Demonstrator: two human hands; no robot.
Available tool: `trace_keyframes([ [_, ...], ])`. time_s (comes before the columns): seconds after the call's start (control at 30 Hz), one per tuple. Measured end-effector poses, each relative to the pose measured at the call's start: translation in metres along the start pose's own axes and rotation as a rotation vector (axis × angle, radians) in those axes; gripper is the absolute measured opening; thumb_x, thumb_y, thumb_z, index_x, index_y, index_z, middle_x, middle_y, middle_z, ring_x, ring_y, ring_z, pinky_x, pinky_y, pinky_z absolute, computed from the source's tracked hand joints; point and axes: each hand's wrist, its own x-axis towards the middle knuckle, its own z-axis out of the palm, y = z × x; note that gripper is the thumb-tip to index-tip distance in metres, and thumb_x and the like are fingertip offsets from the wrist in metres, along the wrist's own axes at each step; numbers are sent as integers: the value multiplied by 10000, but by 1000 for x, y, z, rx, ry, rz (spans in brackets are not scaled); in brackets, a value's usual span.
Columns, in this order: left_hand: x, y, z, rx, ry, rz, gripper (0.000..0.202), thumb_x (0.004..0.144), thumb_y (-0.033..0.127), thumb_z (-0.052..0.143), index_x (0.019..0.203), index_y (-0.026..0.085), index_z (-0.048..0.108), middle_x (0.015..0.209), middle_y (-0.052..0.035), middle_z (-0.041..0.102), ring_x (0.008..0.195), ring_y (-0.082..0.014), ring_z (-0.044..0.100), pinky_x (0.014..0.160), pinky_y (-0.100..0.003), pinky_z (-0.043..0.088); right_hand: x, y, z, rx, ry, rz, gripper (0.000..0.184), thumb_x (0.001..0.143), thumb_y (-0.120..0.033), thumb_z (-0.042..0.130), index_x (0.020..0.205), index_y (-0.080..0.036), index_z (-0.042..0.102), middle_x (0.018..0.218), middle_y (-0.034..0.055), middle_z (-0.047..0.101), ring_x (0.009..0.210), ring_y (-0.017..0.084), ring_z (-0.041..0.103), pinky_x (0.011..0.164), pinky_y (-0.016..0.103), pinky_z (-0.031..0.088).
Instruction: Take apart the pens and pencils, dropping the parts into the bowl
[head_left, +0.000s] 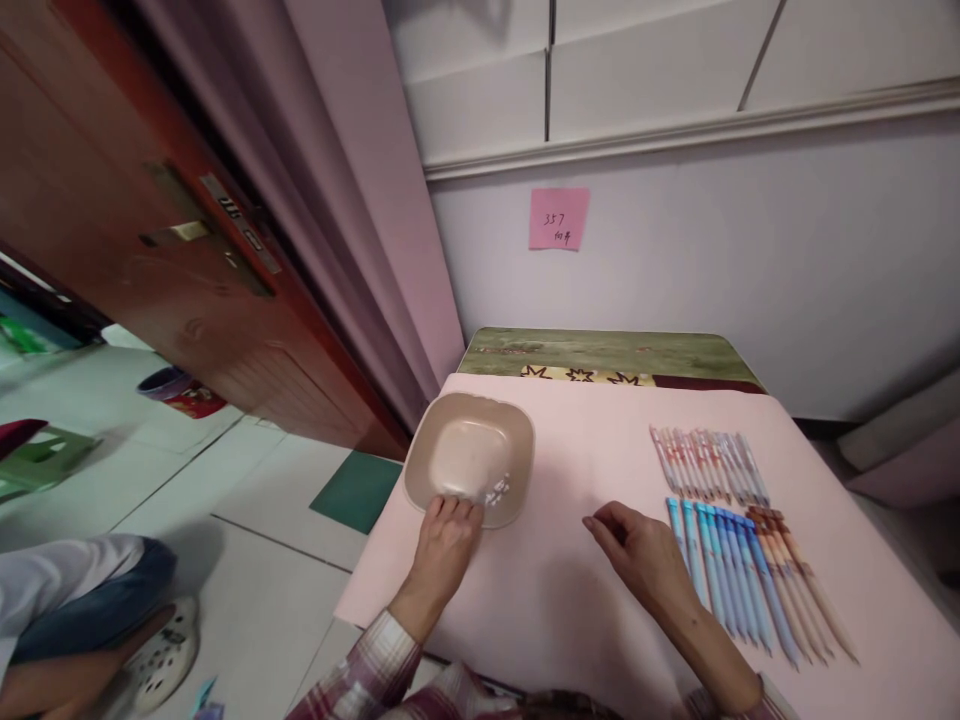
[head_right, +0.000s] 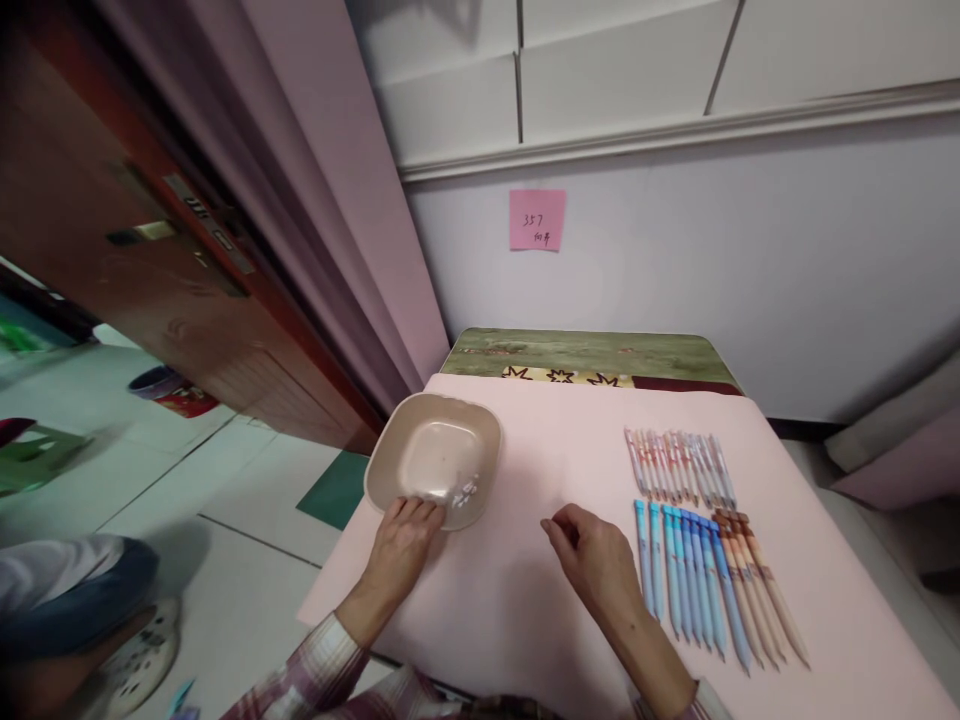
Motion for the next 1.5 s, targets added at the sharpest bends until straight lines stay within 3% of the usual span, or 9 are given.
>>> trace_keyframes([
  [0.27,6,-3,6,-81,-33,-91,302,926,107,354,943,180,646,912,-91,634,880,-228,539,825,-375,365,3,8,-7,-35,12,-8,347,878,-495,501,720,-223,646,553,2,612,527,166,578,517,257,314],
  [0.47,5,-14,14,-215,-74,-69,293,906,96,381,949,195,654,917,-70,654,921,-219,570,864,-371,350,2,13,-14,-27,15,19,327,879,-473,511,711,-222,634,560,-7,609,530,156,569,522,253,309],
  [0.8,11,-35,5,-299,-142,-98,408,783,13,408,958,242,697,990,-43,705,1016,-208,610,1005,-399,294,8,20,-21,-16,23,74,232,852,-400,544,755,-233,671,617,-6,652,583,164,599,538,247,324],
  [1.0,15,-29,-3,-230,-254,-131,412,755,145,585,1156,228,625,1184,-104,659,1150,-282,562,1039,-487,250,11,18,-21,-33,33,64,235,853,-386,529,734,-233,662,584,-10,637,559,159,587,522,242,302],
  [1.13,22,-11,-7,-264,-234,-71,419,777,234,619,1194,221,585,1171,-99,660,1129,-271,573,1021,-447,297,11,14,-21,-39,34,50,243,858,-389,524,730,-234,660,582,-11,633,553,155,582,517,240,303],
  [1.3,20,4,-2,-285,-228,-104,363,804,159,560,1166,172,586,1128,-109,667,1058,-261,602,906,-364,402,8,16,-22,-46,34,57,275,860,-427,526,725,-230,662,560,-10,617,538,157,575,515,241,316],
  [1.5,26,-21,-6,-479,-112,-149,266,880,353,487,1022,174,621,1031,-107,674,984,-255,605,836,-343,426,7,12,-25,18,40,44,323,861,-474,520,717,-222,663,542,-13,594,510,145,545,504,237,322],
])
